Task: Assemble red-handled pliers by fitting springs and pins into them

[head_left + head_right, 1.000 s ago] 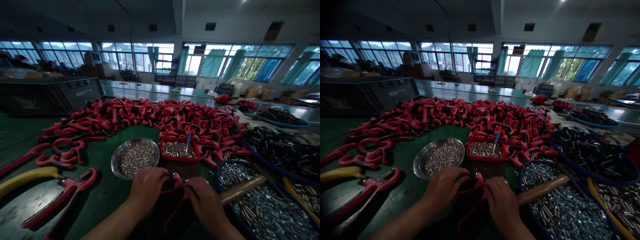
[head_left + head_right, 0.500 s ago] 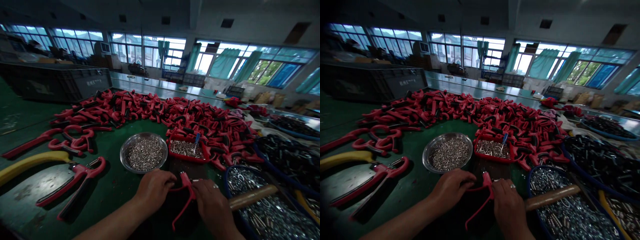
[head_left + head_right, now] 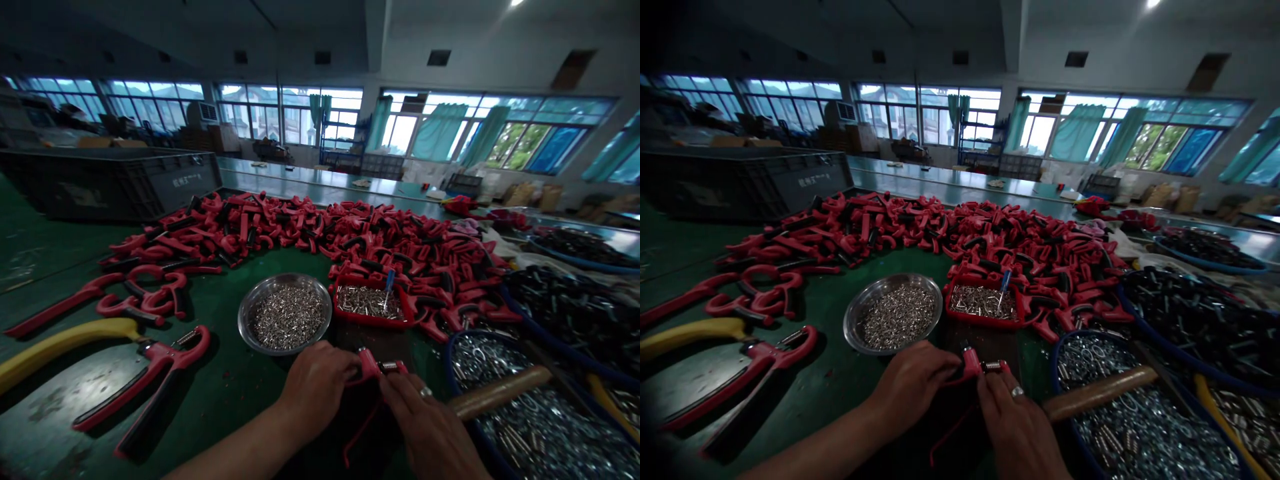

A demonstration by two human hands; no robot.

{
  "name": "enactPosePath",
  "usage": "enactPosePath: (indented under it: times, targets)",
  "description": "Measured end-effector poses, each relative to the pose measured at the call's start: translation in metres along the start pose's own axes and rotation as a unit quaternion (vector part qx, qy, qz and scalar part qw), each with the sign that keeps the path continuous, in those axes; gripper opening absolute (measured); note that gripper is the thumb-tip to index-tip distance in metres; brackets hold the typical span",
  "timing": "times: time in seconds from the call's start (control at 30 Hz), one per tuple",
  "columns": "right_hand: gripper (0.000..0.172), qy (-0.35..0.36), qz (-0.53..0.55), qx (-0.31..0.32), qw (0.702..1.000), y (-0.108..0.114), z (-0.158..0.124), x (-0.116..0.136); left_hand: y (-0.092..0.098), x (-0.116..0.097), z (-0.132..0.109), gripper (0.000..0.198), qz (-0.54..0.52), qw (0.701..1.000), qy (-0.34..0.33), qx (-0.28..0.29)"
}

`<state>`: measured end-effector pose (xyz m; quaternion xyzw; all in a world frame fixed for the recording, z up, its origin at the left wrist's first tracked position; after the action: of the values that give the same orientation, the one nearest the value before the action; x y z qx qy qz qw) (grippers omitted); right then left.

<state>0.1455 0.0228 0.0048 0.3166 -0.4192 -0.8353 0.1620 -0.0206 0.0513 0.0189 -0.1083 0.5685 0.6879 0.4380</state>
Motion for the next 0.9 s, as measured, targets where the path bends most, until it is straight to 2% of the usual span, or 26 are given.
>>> enactPosePath:
  times: [0.13, 0.23, 0.33, 0.53, 0.63, 0.77, 0.9]
  targets:
    - [0.049, -0.037, 0.046, 0.023, 0.998, 0.001, -0.008, -0.004, -0.015, -0.010, 0.018, 0.023, 0.057, 0.998, -0.030, 0.022]
    - [0.045, -0.057, 0.068, -0.003, 0.996, -0.002, -0.016, -0.006, -0.028, -0.013, 0.026, 0.037, 0.127, 0.987, -0.075, 0.066]
    - [0.041, -0.067, 0.104, -0.031, 0.992, -0.007, -0.023, -0.005, -0.034, -0.010, 0.026, 0.045, 0.158, 0.979, -0.099, 0.086]
    - [0.043, -0.091, 0.170, -0.025, 0.981, -0.011, -0.029, -0.007, -0.036, -0.006, 0.023, 0.041, 0.147, 0.981, -0.118, 0.048]
    - [0.044, -0.101, 0.184, -0.008, 0.978, -0.009, -0.030, -0.008, -0.038, -0.014, 0.020, 0.037, 0.179, 0.967, -0.179, 0.031]
    - [0.042, -0.099, 0.203, 0.022, 0.974, -0.004, -0.032, -0.009, -0.039, -0.021, 0.014, 0.039, 0.211, 0.944, -0.253, 0.032]
    - [0.043, -0.098, 0.204, 0.032, 0.974, -0.001, -0.030, -0.008, -0.040, -0.020, 0.010, 0.041, 0.235, 0.937, -0.254, 0.051]
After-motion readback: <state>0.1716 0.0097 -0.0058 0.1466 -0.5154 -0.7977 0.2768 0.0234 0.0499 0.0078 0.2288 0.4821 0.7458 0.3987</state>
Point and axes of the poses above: each hand's wrist, its own z-axis towards the middle knuckle, its own y-axis out of the back of the hand, x = y × z, the point moved 3 cm from there along z, towards the middle knuckle, and after that the axes turned 8 degrees about -z, right-handed, at the moved point
